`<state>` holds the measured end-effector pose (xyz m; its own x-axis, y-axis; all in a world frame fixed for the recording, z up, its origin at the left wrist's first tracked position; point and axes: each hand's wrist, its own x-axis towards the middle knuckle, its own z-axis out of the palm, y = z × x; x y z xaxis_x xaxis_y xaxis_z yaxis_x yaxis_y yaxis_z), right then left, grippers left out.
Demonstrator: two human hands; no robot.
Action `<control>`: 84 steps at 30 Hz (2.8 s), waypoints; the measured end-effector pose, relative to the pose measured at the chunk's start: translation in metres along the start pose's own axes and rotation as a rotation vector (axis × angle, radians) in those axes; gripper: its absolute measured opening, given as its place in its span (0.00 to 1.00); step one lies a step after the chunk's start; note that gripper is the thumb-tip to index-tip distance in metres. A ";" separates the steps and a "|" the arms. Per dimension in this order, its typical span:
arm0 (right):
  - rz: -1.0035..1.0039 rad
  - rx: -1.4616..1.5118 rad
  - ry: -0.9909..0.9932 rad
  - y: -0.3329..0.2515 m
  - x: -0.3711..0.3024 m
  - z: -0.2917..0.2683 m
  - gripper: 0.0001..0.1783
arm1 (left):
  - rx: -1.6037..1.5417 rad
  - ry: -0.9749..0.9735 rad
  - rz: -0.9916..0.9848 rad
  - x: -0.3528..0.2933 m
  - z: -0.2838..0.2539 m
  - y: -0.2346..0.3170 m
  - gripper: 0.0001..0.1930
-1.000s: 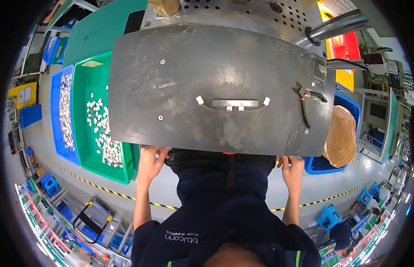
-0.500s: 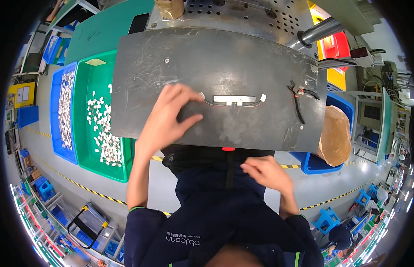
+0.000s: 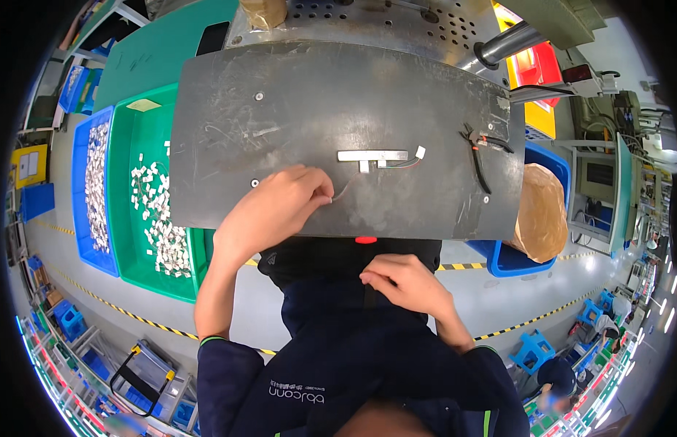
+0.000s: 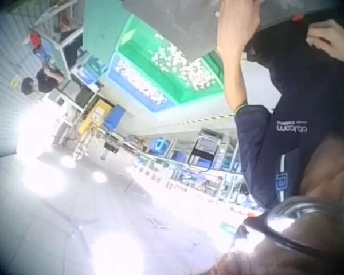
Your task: The person assembles small electronic components by hand, connecting wires to a metal housing unit.
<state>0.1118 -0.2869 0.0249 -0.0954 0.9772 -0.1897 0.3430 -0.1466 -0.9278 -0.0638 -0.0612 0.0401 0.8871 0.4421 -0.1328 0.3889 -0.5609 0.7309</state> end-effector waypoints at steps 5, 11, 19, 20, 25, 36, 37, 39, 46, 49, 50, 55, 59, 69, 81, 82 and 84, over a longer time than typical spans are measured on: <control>-0.234 -0.100 0.489 -0.013 0.024 -0.010 0.12 | -0.366 -0.020 -0.082 -0.012 0.004 0.011 0.05; -0.417 -0.279 0.477 -0.014 0.051 -0.008 0.19 | -0.780 0.085 -0.209 -0.031 0.033 0.027 0.08; -0.218 -0.016 0.542 -0.008 0.054 -0.009 0.10 | -0.763 0.296 -0.138 -0.025 0.050 0.022 0.05; -0.114 0.235 0.481 -0.006 0.051 -0.008 0.10 | -0.727 0.240 -0.114 -0.023 0.046 0.020 0.05; 0.104 0.609 0.382 -0.005 0.051 -0.021 0.09 | -0.657 0.109 -0.092 0.000 0.037 0.014 0.07; 0.157 0.624 0.702 0.010 0.091 -0.020 0.04 | -0.247 0.631 0.165 0.034 0.065 -0.010 0.08; 0.158 0.623 0.704 0.009 0.092 -0.021 0.04 | -0.249 0.641 0.148 0.034 0.065 -0.010 0.08; 0.157 0.654 0.704 0.009 0.094 -0.024 0.05 | -0.252 0.631 0.151 0.035 0.062 -0.012 0.08; 0.211 0.656 0.660 0.006 0.096 -0.035 0.15 | -0.281 0.607 0.136 0.035 0.061 -0.014 0.08; 0.215 0.639 0.661 0.007 0.097 -0.034 0.19 | -0.303 0.609 0.104 0.035 0.060 -0.014 0.08; 0.203 0.635 0.663 0.008 0.096 -0.034 0.20 | -0.305 0.610 0.104 0.035 0.060 -0.013 0.08; 0.191 0.660 0.681 0.005 0.100 -0.032 0.18 | -0.318 0.629 0.181 0.036 0.063 -0.015 0.08; 0.312 0.089 0.500 -0.007 0.098 -0.063 0.14 | -0.325 0.644 0.165 0.035 0.062 -0.014 0.09; 0.099 -0.681 0.016 -0.009 0.098 -0.151 0.10 | -0.283 0.640 0.169 0.037 0.063 -0.014 0.10; 0.021 -0.051 0.047 0.021 0.065 -0.137 0.07 | -0.278 0.680 0.164 0.040 0.062 -0.011 0.07; -0.004 0.094 0.187 0.025 0.068 -0.124 0.07 | -0.290 0.680 0.157 0.039 0.062 -0.011 0.07; -0.007 0.310 0.392 0.025 0.078 -0.105 0.06 | -0.282 0.663 0.136 0.037 0.061 -0.010 0.07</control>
<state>0.2107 -0.1983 0.0211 0.2825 0.9537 -0.1036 0.0443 -0.1209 -0.9917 -0.0200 -0.0816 -0.0129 0.5514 0.7623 0.3389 0.1281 -0.4787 0.8686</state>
